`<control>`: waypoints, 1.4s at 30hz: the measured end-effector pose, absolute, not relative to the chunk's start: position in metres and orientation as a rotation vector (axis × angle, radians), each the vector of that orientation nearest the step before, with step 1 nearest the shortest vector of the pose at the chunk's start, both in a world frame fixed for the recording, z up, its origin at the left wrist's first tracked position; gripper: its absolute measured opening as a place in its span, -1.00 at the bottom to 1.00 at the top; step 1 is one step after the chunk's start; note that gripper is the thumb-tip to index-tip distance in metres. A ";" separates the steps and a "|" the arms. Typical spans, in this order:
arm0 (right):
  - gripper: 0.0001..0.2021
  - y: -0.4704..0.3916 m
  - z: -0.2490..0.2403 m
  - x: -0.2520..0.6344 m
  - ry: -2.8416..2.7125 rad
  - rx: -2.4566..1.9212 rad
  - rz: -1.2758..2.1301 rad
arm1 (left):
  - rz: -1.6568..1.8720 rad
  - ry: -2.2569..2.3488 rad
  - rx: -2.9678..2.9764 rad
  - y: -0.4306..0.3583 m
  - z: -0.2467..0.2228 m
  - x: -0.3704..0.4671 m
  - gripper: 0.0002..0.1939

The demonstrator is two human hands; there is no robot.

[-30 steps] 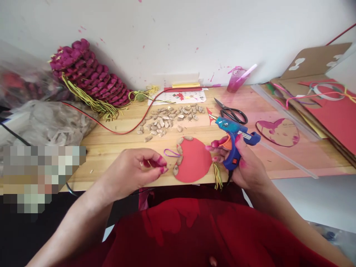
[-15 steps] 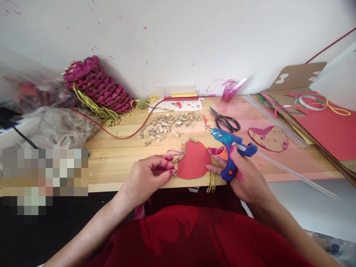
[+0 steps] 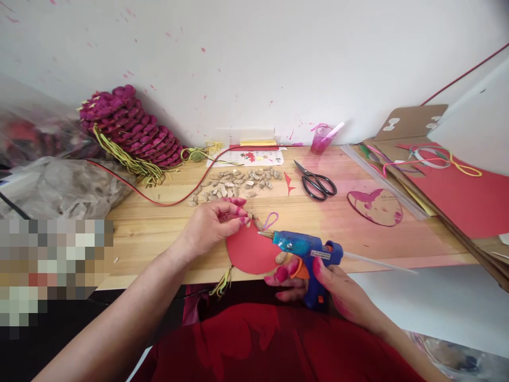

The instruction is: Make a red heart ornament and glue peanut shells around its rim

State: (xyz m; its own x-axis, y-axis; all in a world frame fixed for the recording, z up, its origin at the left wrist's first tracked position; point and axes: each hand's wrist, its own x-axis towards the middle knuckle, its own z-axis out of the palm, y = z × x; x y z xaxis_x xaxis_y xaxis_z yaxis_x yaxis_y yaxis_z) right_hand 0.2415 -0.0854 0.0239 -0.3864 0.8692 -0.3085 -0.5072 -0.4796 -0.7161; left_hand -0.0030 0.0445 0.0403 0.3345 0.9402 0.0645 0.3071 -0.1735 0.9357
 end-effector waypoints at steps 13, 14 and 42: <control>-0.65 -0.067 0.029 0.242 -0.547 -0.884 1.846 | 0.731 1.360 2.452 0.031 0.044 -0.015 -0.91; -0.65 -0.066 0.028 0.241 -0.554 -0.880 1.840 | 0.681 1.368 2.542 0.032 0.044 -0.012 -0.90; -0.66 -0.056 0.040 0.242 -0.465 -1.036 1.855 | 0.686 1.482 2.176 0.015 0.029 -0.017 -0.41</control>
State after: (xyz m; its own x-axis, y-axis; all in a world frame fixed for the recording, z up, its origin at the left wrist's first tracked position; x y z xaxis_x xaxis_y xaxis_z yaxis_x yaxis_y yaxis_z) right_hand 0.2421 -0.0562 0.0396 -0.2126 0.8615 -0.4611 -0.5425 -0.4966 -0.6776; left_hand -0.0172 0.0146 0.0295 0.3110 0.9362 0.1635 0.7303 -0.3455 0.5893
